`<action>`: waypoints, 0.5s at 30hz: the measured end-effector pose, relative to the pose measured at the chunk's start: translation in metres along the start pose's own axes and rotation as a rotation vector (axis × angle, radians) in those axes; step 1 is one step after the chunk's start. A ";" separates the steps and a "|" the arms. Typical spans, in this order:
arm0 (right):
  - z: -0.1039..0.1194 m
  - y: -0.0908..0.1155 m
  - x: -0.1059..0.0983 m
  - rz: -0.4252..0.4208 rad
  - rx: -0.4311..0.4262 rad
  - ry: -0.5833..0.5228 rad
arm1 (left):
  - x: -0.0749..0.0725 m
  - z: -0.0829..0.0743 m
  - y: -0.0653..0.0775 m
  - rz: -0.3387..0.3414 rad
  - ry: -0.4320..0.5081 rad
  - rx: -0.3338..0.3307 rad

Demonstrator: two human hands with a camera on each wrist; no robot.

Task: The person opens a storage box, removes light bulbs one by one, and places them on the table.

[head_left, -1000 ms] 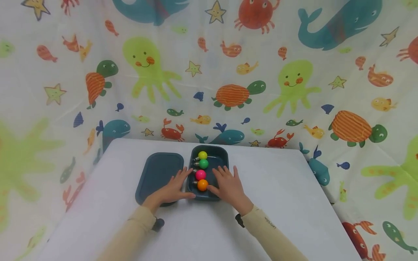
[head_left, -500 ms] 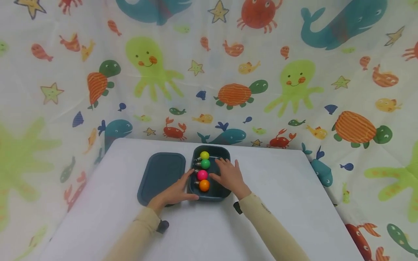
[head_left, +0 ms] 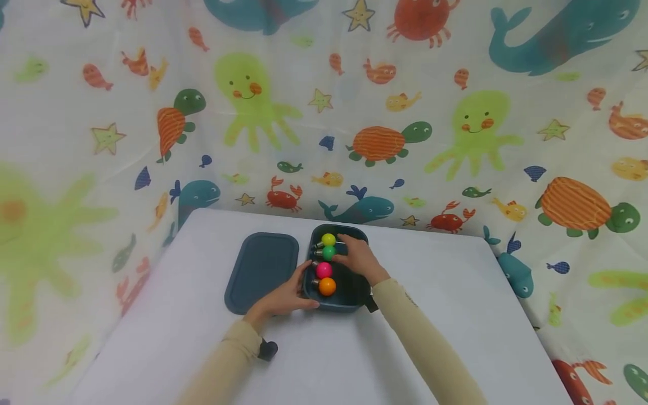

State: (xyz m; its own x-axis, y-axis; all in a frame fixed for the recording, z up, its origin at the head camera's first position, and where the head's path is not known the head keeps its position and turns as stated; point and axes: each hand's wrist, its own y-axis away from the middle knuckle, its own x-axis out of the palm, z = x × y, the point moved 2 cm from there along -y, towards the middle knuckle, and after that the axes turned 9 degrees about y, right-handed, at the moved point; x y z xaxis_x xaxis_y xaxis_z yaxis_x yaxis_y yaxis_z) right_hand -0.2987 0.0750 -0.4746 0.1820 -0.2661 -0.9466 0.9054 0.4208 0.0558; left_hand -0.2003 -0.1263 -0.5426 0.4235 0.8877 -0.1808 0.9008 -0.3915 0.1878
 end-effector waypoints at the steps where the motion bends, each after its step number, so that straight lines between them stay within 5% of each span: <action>1: -0.001 -0.002 0.000 0.013 0.015 -0.038 | 0.001 0.001 0.001 -0.001 0.015 0.001; 15: -0.011 -0.030 0.024 0.014 0.129 -0.239 | 0.016 0.005 0.009 -0.027 0.060 0.002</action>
State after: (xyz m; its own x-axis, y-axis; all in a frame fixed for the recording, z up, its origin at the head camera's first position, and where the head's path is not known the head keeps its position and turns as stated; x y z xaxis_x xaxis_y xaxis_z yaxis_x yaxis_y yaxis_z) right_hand -0.3255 0.0658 -0.5021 0.2662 -0.4651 -0.8443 0.9408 0.3160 0.1225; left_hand -0.1852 -0.1173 -0.5491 0.3927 0.9107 -0.1279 0.9120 -0.3678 0.1814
